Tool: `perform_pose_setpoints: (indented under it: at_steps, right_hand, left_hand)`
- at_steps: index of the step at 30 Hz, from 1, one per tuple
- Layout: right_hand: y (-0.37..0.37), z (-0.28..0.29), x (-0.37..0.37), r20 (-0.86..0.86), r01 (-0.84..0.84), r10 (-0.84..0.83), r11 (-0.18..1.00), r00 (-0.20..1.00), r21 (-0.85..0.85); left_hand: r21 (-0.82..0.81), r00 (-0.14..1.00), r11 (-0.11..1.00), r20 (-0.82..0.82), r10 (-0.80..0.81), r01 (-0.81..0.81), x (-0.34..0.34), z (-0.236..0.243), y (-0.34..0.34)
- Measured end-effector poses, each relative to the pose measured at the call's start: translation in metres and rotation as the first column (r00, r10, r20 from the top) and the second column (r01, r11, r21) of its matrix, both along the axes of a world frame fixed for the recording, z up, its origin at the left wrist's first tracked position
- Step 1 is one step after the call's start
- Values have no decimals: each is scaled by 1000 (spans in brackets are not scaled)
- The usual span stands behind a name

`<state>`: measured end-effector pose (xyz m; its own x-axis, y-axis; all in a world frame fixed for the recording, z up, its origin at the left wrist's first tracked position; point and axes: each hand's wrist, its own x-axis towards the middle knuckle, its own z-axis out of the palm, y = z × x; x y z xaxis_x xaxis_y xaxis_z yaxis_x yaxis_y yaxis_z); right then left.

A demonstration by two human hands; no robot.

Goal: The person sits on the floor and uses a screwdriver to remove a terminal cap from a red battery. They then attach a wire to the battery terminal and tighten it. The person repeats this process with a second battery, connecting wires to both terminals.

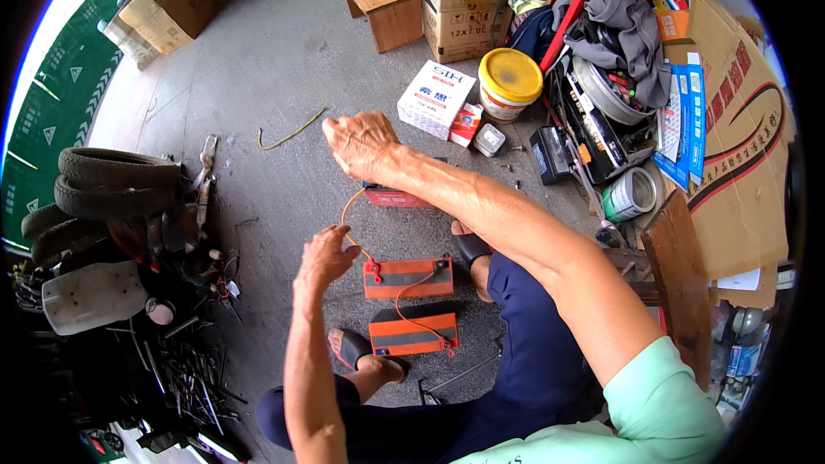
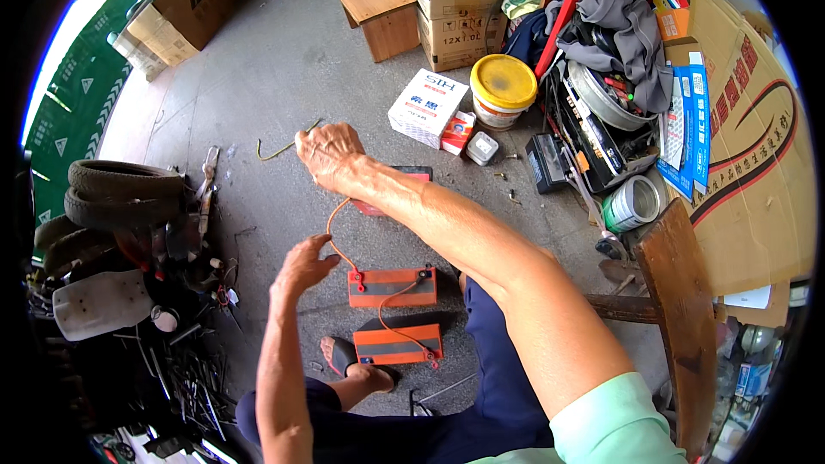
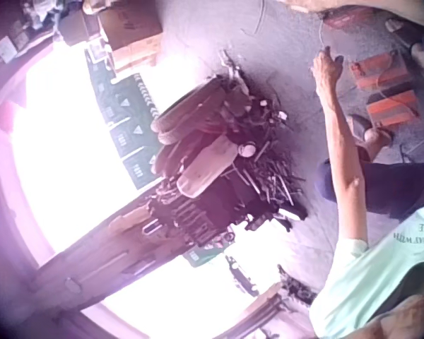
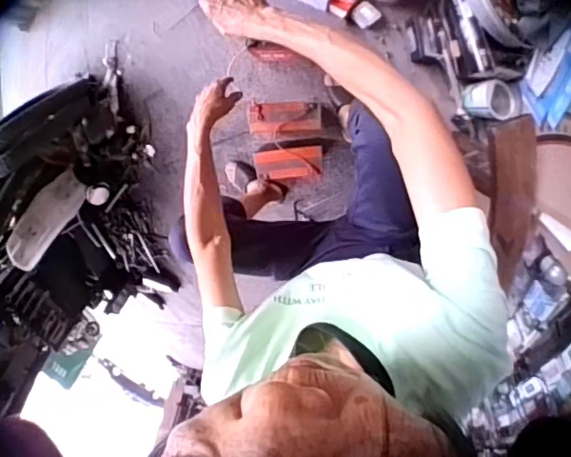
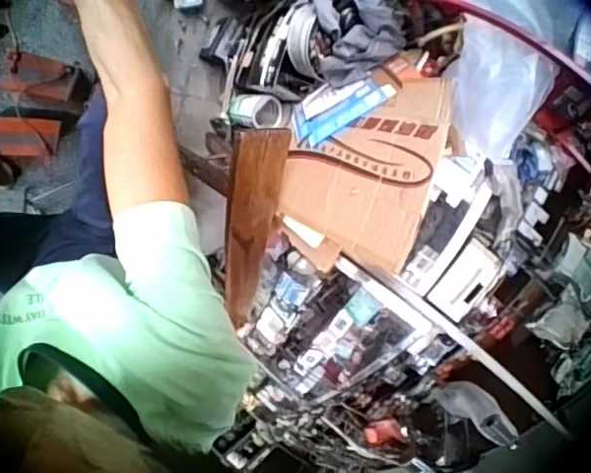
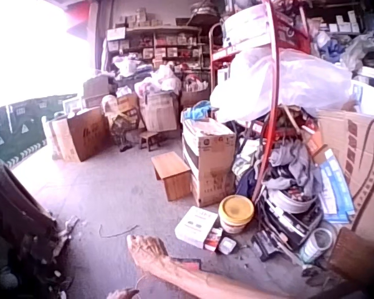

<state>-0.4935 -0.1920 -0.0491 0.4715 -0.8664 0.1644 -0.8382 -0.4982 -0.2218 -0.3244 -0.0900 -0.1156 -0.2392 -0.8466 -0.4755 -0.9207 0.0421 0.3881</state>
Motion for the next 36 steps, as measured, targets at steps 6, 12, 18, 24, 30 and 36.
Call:
perform_pose_setpoints:
  at_steps: [6, 12, 18, 24, 30, 36]
  right_hand:
    - [0, 9, -14, -80, -84, 76, 992, 994, -97]
    - [11, 26, -4, -231, -56, 76, 994, 970, 95]
    - [-9, 38, 23, -498, -120, 142, 990, 855, 75]
    - [-15, 22, 21, -704, -639, 508, 763, 497, 100]
    - [-21, 22, 29, -645, -531, 509, 828, 571, 183]
    - [-17, 25, 33, -659, -379, 408, 904, 632, 196]
  left_hand:
    - [-297, 975, 954, 219, 32, 35, 49, 109, 73]
    - [24, 954, 998, 293, 54, -64, 41, 127, 97]
    - [-314, 998, 949, 41, 51, -36, 42, 133, 88]
    - [-292, 982, 950, 115, 152, -113, 56, 142, 85]
    - [-217, 981, 966, 100, 165, -140, 55, 144, 94]
    - [-246, 984, 962, 99, 146, -118, 50, 144, 94]
